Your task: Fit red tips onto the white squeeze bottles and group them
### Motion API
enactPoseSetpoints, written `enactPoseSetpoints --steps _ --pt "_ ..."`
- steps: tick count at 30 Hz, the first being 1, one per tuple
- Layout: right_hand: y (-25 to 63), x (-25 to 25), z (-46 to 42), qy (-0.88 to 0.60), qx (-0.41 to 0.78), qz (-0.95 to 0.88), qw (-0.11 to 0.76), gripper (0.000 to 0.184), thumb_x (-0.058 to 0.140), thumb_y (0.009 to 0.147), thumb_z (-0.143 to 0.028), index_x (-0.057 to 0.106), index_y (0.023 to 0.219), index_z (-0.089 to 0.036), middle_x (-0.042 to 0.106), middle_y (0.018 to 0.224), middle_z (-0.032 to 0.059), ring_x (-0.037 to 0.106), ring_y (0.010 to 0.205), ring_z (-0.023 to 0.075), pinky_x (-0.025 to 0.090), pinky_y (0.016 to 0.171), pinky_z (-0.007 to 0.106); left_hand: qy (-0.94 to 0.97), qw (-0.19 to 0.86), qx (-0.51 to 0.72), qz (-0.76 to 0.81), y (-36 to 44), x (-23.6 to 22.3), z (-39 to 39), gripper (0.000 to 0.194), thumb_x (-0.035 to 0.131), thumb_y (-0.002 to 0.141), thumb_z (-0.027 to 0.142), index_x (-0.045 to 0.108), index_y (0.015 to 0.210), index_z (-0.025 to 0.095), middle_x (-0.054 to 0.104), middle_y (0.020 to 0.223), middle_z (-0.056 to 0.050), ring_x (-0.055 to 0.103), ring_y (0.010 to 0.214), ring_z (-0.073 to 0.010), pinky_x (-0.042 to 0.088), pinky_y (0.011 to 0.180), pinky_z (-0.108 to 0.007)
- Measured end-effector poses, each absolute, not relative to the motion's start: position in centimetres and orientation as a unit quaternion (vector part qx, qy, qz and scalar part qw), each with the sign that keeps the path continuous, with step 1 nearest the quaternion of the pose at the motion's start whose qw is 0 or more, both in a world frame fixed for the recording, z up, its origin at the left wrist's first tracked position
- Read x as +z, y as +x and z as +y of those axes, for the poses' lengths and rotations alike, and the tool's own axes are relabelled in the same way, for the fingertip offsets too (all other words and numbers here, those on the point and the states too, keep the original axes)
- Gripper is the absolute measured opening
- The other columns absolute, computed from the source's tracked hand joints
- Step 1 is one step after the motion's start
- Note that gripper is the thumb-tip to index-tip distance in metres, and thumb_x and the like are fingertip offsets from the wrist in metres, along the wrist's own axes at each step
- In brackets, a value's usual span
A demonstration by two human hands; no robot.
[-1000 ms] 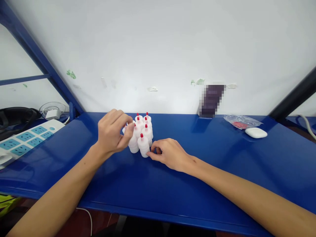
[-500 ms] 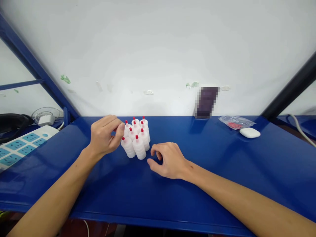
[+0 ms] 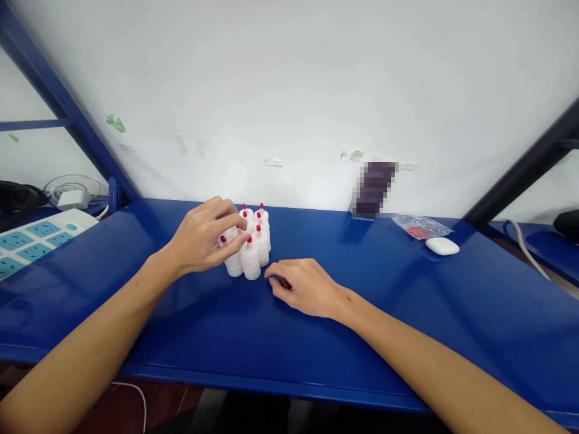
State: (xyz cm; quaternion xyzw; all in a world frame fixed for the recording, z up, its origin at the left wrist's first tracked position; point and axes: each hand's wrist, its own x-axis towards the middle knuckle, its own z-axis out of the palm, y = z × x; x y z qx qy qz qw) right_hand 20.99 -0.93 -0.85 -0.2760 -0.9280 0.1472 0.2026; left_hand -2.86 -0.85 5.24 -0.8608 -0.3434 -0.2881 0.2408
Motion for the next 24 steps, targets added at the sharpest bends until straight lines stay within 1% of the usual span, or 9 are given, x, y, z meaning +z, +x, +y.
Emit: enactPoseSetpoints --steps 2,4,6,12,15,18,20,22,24 --pt "20.9 -1.0 -1.0 -0.294 0.155 -0.919 0.210 0.016 0.056 0.090 -0.024 0.071 0.095 -0.020 0.062 0.067 -0.0028 0.053 0.057 0.0094 0.036 0.058 0.023 -0.864 0.247 -0.274 -0.341 -2.8 5.1 -0.8 0.027 0.051 0.092 0.036 0.065 0.084 0.015 0.060 0.086 -0.008 0.049 0.075 -0.0190 0.043 0.069 -0.033" --pt "20.9 -1.1 -1.1 -0.323 0.155 -0.906 0.228 0.012 0.064 0.083 -0.028 0.070 0.089 -0.020 0.056 0.058 -0.0050 0.050 0.053 0.0093 0.034 0.055 0.023 -0.872 0.248 -0.258 -0.333 -2.7 4.9 -0.7 0.026 0.052 0.092 0.037 0.065 0.084 0.016 0.060 0.089 -0.009 0.049 0.078 -0.0198 0.043 0.071 -0.034" --pt "21.1 -1.0 -1.1 -0.329 0.165 -0.895 0.252 0.014 0.067 0.079 -0.029 0.069 0.087 -0.019 0.054 0.056 -0.0056 0.048 0.050 0.0093 0.033 0.054 0.023 -0.879 0.249 -0.248 -0.323 -2.6 4.7 -0.6 0.025 0.053 0.092 0.035 0.065 0.083 0.016 0.060 0.089 -0.009 0.048 0.078 -0.0198 0.043 0.072 -0.034" --pt "21.4 -0.7 -0.9 -0.300 0.179 -0.877 0.330 0.013 0.053 0.088 -0.022 0.065 0.089 -0.017 0.053 0.056 -0.0051 0.047 0.049 0.0084 0.036 0.055 0.023 -0.878 0.263 -0.277 -0.289 -1.8 4.6 -1.1 0.021 0.056 0.090 0.028 0.062 0.074 0.016 0.059 0.077 -0.005 0.045 0.071 -0.0177 0.037 0.068 -0.033" --pt "21.4 -0.7 -0.8 -0.293 0.202 -0.875 0.328 0.015 0.053 0.090 -0.022 0.062 0.101 -0.017 0.054 0.057 -0.0064 0.047 0.048 0.0084 0.037 0.055 0.023 -0.875 0.264 -0.296 -0.279 -1.1 4.6 -1.6 0.018 0.058 0.090 0.027 0.062 0.076 0.017 0.060 0.073 -0.002 0.046 0.068 -0.0166 0.033 0.069 -0.035" --pt "21.6 -0.8 -0.8 -0.278 0.238 -0.879 0.306 0.024 0.054 0.091 -0.025 0.057 0.114 -0.018 0.056 0.060 -0.0065 0.048 0.050 0.0092 0.038 0.055 0.023 -0.871 0.256 -0.311 -0.282 -0.5 4.4 -1.8 0.019 0.058 0.090 0.027 0.060 0.074 0.017 0.058 0.066 0.001 0.045 0.063 -0.0144 0.031 0.069 -0.035" --pt "21.8 -0.8 -0.8 -0.265 0.259 -0.881 0.294 0.028 0.055 0.092 -0.029 0.055 0.119 -0.018 0.056 0.063 -0.0060 0.048 0.051 0.0096 0.038 0.054 0.023 -0.873 0.245 -0.318 -0.277 -0.1 4.2 -2.0 0.020 0.058 0.090 0.026 0.059 0.072 0.017 0.055 0.061 0.002 0.045 0.060 -0.0133 0.032 0.068 -0.034" --pt "22.0 -0.9 -0.9 -0.241 0.277 -0.880 0.302 0.029 0.053 0.094 -0.033 0.055 0.119 -0.018 0.057 0.064 -0.0051 0.048 0.052 0.0100 0.038 0.054 0.024 -0.878 0.225 -0.328 -0.267 0.2 3.8 -2.1 0.019 0.058 0.089 0.025 0.059 0.072 0.017 0.053 0.058 0.003 0.045 0.058 -0.0126 0.034 0.065 -0.032" --pt "22.2 -0.9 -0.9 -0.216 0.284 -0.870 0.341 0.028 0.049 0.096 -0.037 0.057 0.115 -0.018 0.055 0.065 -0.0041 0.048 0.053 0.0105 0.038 0.055 0.024 -0.874 0.206 -0.353 -0.262 0.7 3.3 -2.3 0.016 0.059 0.088 0.024 0.059 0.073 0.016 0.052 0.058 0.003 0.044 0.055 -0.0118 0.034 0.060 -0.030"
